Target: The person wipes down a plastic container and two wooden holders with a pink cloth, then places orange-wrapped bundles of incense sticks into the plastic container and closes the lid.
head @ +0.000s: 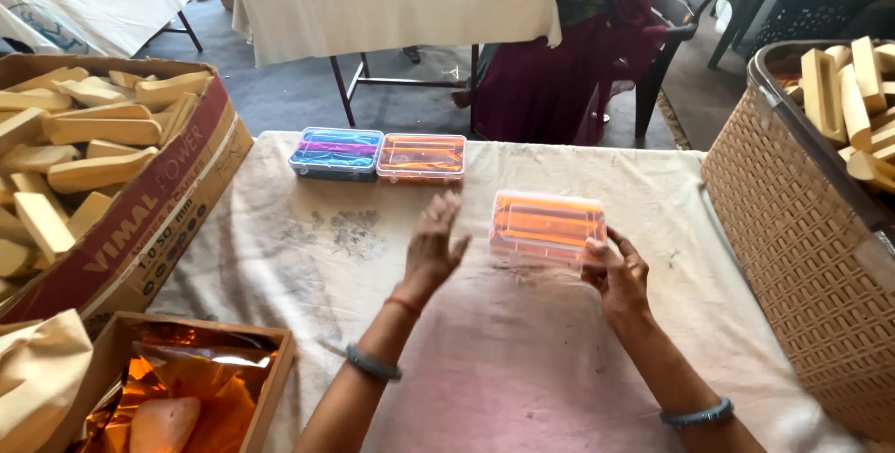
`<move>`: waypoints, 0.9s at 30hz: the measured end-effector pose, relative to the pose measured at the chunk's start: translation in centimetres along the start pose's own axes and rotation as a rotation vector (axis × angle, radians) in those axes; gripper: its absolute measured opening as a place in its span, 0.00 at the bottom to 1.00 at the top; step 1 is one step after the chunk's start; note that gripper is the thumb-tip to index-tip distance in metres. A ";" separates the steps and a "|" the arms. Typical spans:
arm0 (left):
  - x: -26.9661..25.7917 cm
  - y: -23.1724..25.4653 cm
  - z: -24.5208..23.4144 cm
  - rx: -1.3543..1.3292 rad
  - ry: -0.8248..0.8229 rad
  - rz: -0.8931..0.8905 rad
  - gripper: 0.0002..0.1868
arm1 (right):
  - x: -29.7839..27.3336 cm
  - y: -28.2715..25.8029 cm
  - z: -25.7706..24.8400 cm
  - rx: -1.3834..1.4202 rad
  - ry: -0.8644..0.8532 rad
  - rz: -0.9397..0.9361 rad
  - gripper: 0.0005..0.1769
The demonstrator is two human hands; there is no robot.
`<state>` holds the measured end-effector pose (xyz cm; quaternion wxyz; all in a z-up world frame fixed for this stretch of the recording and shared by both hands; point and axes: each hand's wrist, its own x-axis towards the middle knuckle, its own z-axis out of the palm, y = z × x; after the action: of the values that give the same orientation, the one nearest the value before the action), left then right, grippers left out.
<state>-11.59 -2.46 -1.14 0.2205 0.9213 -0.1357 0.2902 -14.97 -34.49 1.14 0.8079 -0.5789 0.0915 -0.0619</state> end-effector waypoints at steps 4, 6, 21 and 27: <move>-5.1 2.2 -1.7 -0.109 -0.210 -0.054 0.36 | 4.9 -1.3 2.9 -0.011 -0.033 -0.051 0.36; -6.1 2.3 -1.8 -0.105 -0.209 -0.070 0.35 | 6.9 -1.7 5.0 -0.034 -0.014 -0.033 0.35; -6.1 2.5 -2.9 -0.085 -0.273 -0.084 0.29 | 16.7 1.4 8.7 -0.185 -0.013 0.052 0.31; -6.3 2.5 -2.4 -0.085 -0.277 -0.095 0.29 | 20.4 2.9 7.3 -0.493 -0.020 -0.008 0.24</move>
<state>-18.69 -2.73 -2.33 0.2518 0.9477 -0.1330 0.1438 6.48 -31.01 -0.87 0.6429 -0.7594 0.0935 -0.0351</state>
